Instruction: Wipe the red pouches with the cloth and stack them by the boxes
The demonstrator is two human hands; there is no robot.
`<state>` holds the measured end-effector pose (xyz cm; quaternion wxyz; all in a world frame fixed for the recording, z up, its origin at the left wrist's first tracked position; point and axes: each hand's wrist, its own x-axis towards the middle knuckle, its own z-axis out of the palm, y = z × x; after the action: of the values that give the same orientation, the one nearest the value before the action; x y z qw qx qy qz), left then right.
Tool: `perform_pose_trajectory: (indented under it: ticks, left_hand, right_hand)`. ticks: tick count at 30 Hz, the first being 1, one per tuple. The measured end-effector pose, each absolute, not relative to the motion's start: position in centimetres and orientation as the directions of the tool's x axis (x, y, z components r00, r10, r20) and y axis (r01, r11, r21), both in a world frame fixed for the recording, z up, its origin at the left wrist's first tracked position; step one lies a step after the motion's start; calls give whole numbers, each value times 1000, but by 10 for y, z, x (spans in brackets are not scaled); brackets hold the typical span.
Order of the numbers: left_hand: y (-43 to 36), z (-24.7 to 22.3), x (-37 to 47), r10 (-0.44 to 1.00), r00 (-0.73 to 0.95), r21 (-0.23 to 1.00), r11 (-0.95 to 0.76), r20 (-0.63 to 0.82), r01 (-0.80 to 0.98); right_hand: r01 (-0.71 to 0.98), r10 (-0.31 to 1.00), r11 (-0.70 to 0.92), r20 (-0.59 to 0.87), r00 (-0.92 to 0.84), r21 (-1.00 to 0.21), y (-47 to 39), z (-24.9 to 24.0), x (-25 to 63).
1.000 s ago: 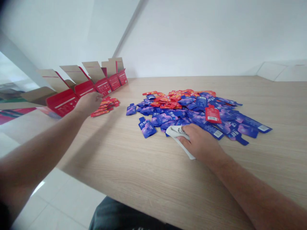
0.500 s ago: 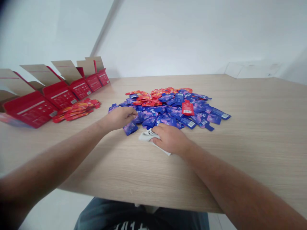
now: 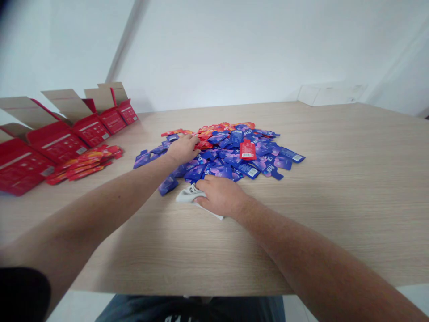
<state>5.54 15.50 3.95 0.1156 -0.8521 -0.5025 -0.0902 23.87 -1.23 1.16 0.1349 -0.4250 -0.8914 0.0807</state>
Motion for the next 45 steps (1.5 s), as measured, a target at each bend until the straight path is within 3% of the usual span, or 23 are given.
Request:
perform_pose_trajectory:
  ticks: [9, 13, 16, 19, 22, 26, 32, 36, 40, 45]
  left_hand:
    - [159, 45, 68, 815, 518, -173, -489, 258, 855]
    - [148, 65, 59, 782, 495, -140, -480, 377, 866]
    - [129, 76, 43, 708, 484, -51, -538, 514, 841]
    - [102, 77, 23, 701, 470, 54, -584, 537, 810]
    - [72, 72, 5, 745, 504, 177, -621, 436, 764]
    - [41, 63, -9, 783, 566, 365, -621, 258, 693]
    - [24, 42, -1, 789, 581, 586, -572, 201, 574]
    - [24, 20, 9, 838, 513, 733, -467, 189, 494]
    - [20, -3, 14, 895, 426, 921, -270, 133, 281]
    - [14, -14, 14, 925, 379, 977, -102, 25, 185]
  right_hand:
    - [731, 775, 631, 171, -608, -262, -13, 13, 238]
    - [732, 776, 630, 175, -606, -259, -13, 13, 238]
    - [733, 777, 629, 179, -604, -258, -14, 13, 238]
    - [725, 771, 637, 184, -610, -261, -15, 13, 239]
    - [662, 728, 681, 190, -659, -313, -15, 13, 240]
    - [441, 607, 736, 212, -766, -514, -15, 13, 242]
    - [372, 666, 637, 239, -706, -676, -18, 12, 239]
    - [454, 735, 545, 141, -664, -705, -19, 12, 237]
    - [527, 822, 412, 54, -566, -743, -17, 10, 236]
    - [527, 890, 283, 15, -455, -801, -15, 10, 240]
